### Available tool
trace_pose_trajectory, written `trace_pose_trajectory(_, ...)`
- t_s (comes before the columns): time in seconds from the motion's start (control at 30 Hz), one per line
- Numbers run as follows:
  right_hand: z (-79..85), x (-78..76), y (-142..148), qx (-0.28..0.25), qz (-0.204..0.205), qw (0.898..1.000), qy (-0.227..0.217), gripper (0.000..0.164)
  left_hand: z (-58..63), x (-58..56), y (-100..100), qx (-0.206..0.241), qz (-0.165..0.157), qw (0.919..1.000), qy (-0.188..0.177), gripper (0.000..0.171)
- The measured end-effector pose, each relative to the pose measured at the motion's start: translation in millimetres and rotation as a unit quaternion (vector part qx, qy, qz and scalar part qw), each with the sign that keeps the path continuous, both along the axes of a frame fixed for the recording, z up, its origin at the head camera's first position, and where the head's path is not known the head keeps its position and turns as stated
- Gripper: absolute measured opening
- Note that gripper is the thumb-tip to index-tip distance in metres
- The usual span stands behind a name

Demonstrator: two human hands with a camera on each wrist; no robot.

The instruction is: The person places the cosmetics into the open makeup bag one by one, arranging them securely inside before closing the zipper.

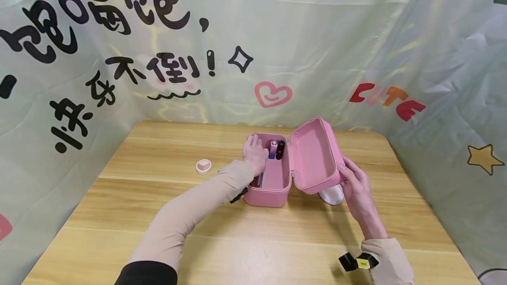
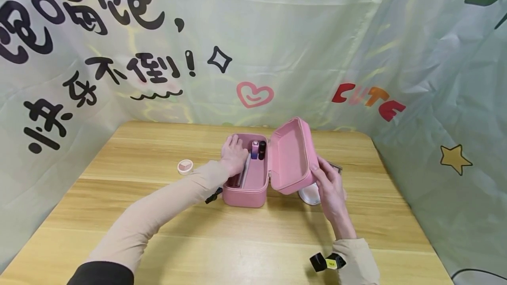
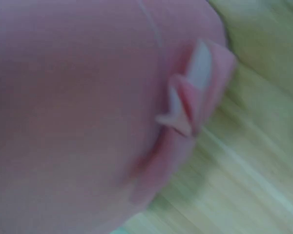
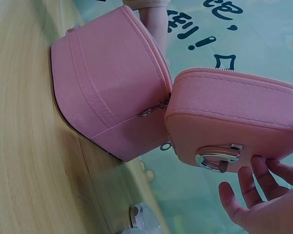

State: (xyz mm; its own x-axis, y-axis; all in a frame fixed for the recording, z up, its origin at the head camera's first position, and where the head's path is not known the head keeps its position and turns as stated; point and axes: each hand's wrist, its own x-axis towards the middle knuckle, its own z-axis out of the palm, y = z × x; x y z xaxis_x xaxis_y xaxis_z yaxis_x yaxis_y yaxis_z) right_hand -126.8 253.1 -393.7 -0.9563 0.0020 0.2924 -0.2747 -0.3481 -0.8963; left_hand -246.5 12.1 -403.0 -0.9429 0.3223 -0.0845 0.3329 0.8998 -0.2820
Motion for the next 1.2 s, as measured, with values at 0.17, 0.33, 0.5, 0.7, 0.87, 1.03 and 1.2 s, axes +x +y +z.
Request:
trace_pose_trajectory(0.17,-1.3,1.2,1,-0.003,0.003,1.000,0.001,0.034,12.3,6.0,-13,0.132,-0.022,0.9910,-0.007,0.018)
trace_pose_trajectory(0.33,-2.6,2.4,3,-0.007,0.007,1.000,0.007,0.035,21.8,9.4,-38,0.296,-0.043,0.9542,0.000,0.022)
trace_pose_trajectory(0.5,-2.6,1.8,2,-0.013,0.011,1.000,0.007,0.035,27.1,6.7,-79,0.410,-0.040,0.9111,0.019,0.028)
trace_pose_trajectory(0.7,-1.4,0.7,3,-0.023,0.009,1.000,0.006,0.035,26.4,-0.4,-145,0.475,-0.047,0.8783,0.025,0.044)
trace_pose_trajectory(0.87,-1.1,0.5,4,-0.021,0.009,1.000,0.005,0.035,13.5,-3.2,-196,0.488,-0.050,0.8715,-0.016,0.054)
trace_pose_trajectory(1.03,-0.9,0.2,4,-0.027,0.015,1.000,0.005,0.035,-5.2,-4.2,-228,0.480,-0.052,0.8742,-0.055,0.061)
trace_pose_trajectory(1.2,-1.6,-0.4,4,-0.026,0.018,0.999,0.008,0.035,-19.2,-3.4,-242,0.433,-0.066,0.8958,-0.079,0.068)
